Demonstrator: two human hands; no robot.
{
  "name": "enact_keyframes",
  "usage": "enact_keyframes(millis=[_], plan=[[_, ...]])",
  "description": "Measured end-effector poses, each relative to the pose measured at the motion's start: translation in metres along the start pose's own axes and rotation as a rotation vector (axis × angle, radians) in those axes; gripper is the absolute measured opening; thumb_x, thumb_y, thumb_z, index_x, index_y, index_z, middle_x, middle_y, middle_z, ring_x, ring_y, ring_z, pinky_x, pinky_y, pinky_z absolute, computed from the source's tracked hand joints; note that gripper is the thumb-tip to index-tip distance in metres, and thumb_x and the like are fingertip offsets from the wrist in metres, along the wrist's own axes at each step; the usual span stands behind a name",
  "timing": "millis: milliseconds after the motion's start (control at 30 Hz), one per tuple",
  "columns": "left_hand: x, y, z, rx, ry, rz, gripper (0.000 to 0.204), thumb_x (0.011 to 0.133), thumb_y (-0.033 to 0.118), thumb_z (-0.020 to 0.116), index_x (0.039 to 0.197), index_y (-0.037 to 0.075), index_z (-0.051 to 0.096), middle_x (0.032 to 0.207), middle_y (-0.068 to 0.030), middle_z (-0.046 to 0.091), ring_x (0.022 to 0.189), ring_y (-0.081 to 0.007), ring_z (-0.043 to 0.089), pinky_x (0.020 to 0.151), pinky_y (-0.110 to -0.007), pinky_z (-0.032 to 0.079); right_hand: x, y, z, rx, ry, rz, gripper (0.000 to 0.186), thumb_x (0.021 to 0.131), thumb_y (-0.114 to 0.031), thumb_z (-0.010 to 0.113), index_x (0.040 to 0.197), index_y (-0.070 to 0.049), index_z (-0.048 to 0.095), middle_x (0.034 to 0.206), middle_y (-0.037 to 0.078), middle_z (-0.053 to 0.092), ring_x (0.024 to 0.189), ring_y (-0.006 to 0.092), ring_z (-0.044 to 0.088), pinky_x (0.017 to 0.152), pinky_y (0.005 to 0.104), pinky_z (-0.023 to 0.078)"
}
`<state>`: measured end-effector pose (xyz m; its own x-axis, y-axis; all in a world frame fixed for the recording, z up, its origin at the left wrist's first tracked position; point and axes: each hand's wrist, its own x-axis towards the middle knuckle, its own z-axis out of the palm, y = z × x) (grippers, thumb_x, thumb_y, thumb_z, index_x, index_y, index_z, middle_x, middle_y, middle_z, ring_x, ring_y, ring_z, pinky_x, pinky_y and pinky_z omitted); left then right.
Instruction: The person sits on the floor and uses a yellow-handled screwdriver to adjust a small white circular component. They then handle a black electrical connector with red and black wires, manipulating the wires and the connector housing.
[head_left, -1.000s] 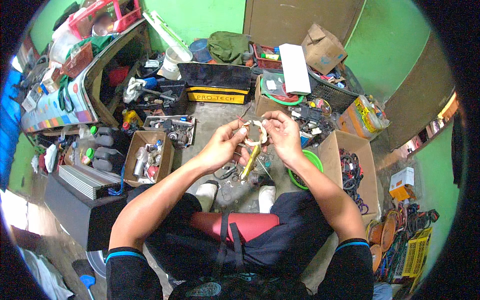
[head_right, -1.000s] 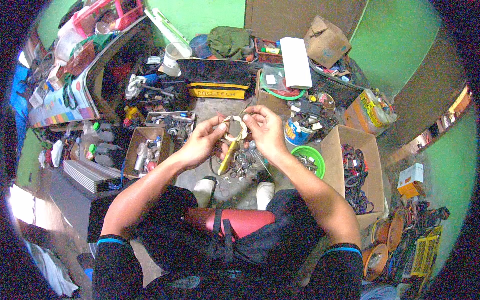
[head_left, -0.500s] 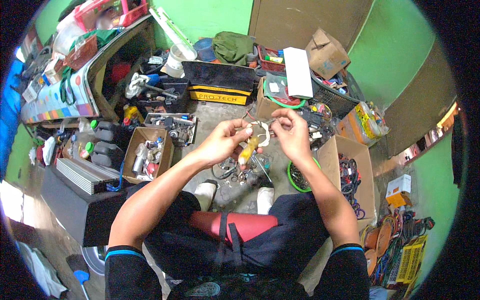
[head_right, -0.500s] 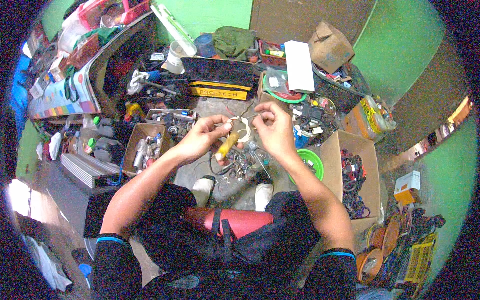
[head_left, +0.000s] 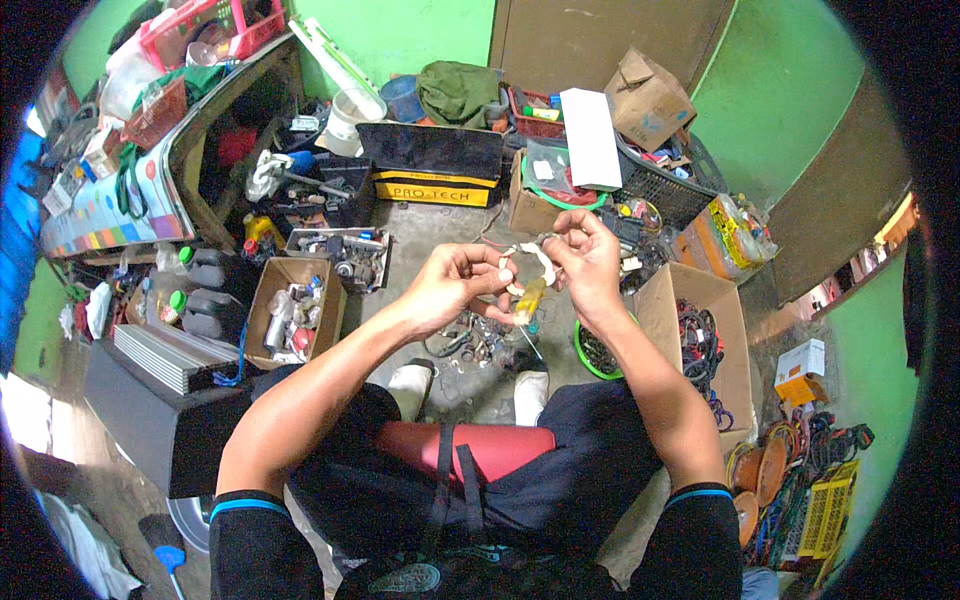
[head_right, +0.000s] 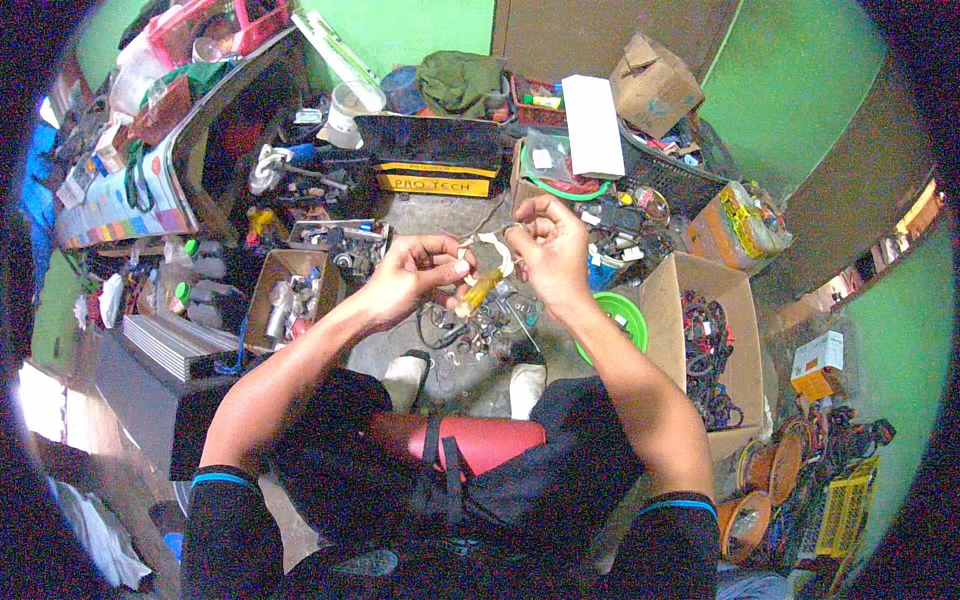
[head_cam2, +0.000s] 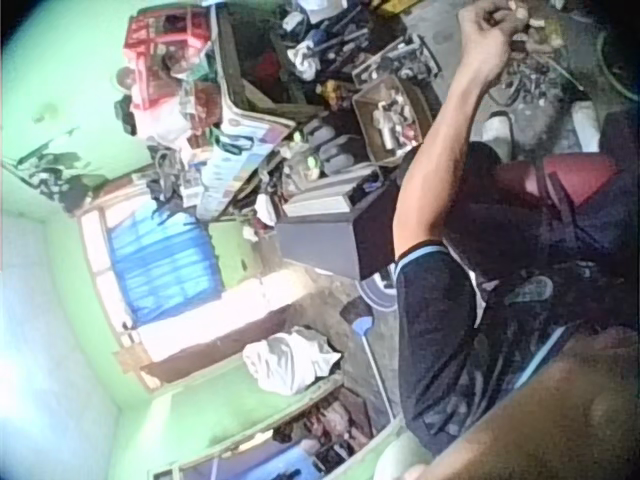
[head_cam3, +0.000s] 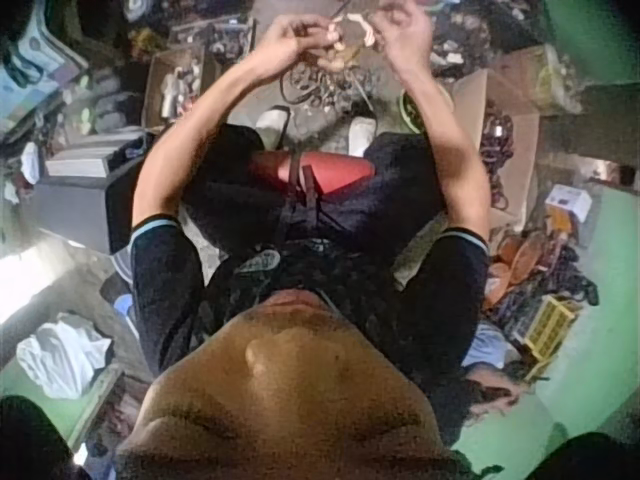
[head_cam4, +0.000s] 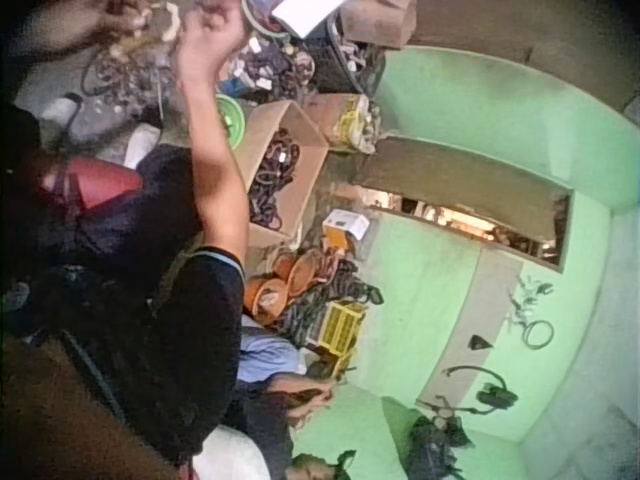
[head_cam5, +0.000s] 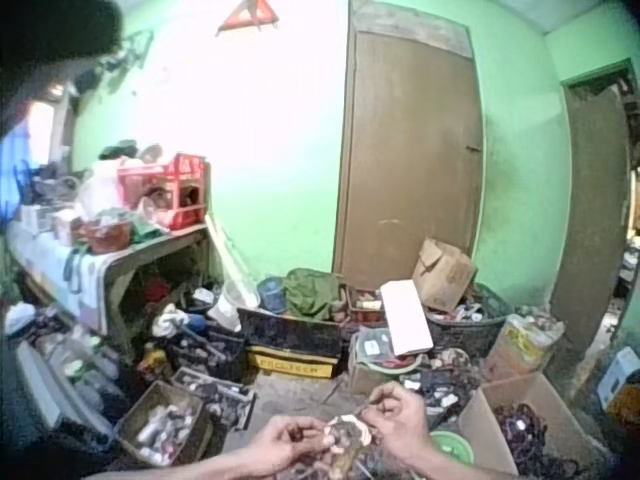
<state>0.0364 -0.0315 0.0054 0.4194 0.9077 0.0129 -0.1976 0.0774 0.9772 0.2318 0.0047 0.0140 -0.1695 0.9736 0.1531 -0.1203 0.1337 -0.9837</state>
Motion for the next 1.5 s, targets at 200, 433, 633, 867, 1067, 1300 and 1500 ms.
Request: enact_keyframes(millis=[200, 433, 633, 867, 1067, 1300, 1500], plan=[[-0.006, -0.006, 0.009, -0.121, -0.096, 0.003, 0.023, 0.090, 0.006, 0.060, 0.109, -0.006, 0.054, 0.093, -0.0125, 0.066, 0.071, -0.0162, 0.064, 0.065, -0.031, 0.058, -0.007, 0.027, 0.018, -0.098, 0.146, -0.357, 0.018, 0.082, 0.007, 0.060, 0.092, -0.005, 0.051, 0.070, -0.002, 0.055, 0.061, 0.0024, 0.051, 0.052, 0.0185, 0.041], [-0.006, -0.005, -0.009, 0.123, 0.048, 0.074, 0.024, 0.086, 0.007, 0.065, 0.106, -0.004, 0.056, 0.084, -0.0048, 0.065, 0.071, -0.0113, 0.063, 0.059, -0.026, 0.052, 0.013, 0.009, -0.007, -0.335, -0.111, -0.148, 0.018, 0.079, 0.006, 0.059, 0.095, -0.002, 0.055, 0.068, -0.002, 0.055, 0.060, 0.0026, 0.052, 0.051, 0.0198, 0.041], [0.003, -0.005, -0.014, 0.646, 0.271, 0.127, 0.032, 0.076, 0.003, 0.062, 0.108, -0.001, 0.059, 0.068, -0.0004, 0.060, 0.064, -0.0065, 0.057, 0.057, -0.023, 0.046, 0.007, 0.006, 0.003, 0.164, -0.149, 0.263, 0.020, 0.081, 0.001, 0.061, 0.100, 0.000, 0.056, 0.071, 0.005, 0.062, 0.061, 0.0120, 0.061, 0.057, 0.0255, 0.052], [-0.001, -0.006, 0.003, 0.513, 0.126, 0.164, 0.038, 0.078, 0.000, 0.065, 0.115, 0.005, 0.059, 0.085, -0.0028, 0.061, 0.076, -0.0091, 0.060, 0.066, -0.024, 0.049, 0.009, 0.008, -0.003, -0.165, -0.255, -0.058, 0.011, 0.079, 0.002, 0.063, 0.089, 0.000, 0.062, 0.070, 0.003, 0.060, 0.060, 0.0080, 0.056, 0.052, 0.0225, 0.043], [-0.003, 0.011, -0.007, -0.115, -0.049, 0.002, 0.041, 0.084, -0.003, 0.060, 0.123, 0.000, 0.047, 0.093, -0.0100, 0.063, 0.082, -0.0213, 0.066, 0.067, -0.037, 0.061, 0.004, 0.018, 0.002, -0.346, 0.083, -0.534, 0.009, 0.076, 0.004, 0.067, 0.080, -0.004, 0.068, 0.075, 0.000, 0.059, 0.064, 0.0061, 0.048, 0.054, 0.0222, 0.037], [-0.005, 0.010, -0.017, -0.072, -0.051, -0.030, 0.034, 0.087, 0.002, 0.060, 0.119, 0.001, 0.048, 0.092, -0.0108, 0.063, 0.073, -0.0210, 0.065, 0.060, -0.033, 0.059, 0.004, -0.006, -0.004, -0.626, -0.024, -0.844, 0.019, 0.067, 0.004, 0.073, 0.084, -0.003, 0.069, 0.072, 0.006, 0.058, 0.063, 0.0161, 0.056, 0.056, 0.0280, 0.045], [-0.009, 0.017, -0.015, 0.348, 0.100, 0.070, 0.020, 0.085, 0.021, 0.070, 0.085, 0.001, 0.066, 0.065, -0.0019, 0.060, 0.057, -0.0088, 0.058, 0.052, -0.026, 0.049, 0.006, -0.020, -0.016, -0.686, -0.327, -0.403, 0.019, 0.070, -0.002, 0.076, 0.089, -0.004, 0.071, 0.072, 0.002, 0.059, 0.065, 0.0106, 0.054, 0.059, 0.0278, 0.045]])
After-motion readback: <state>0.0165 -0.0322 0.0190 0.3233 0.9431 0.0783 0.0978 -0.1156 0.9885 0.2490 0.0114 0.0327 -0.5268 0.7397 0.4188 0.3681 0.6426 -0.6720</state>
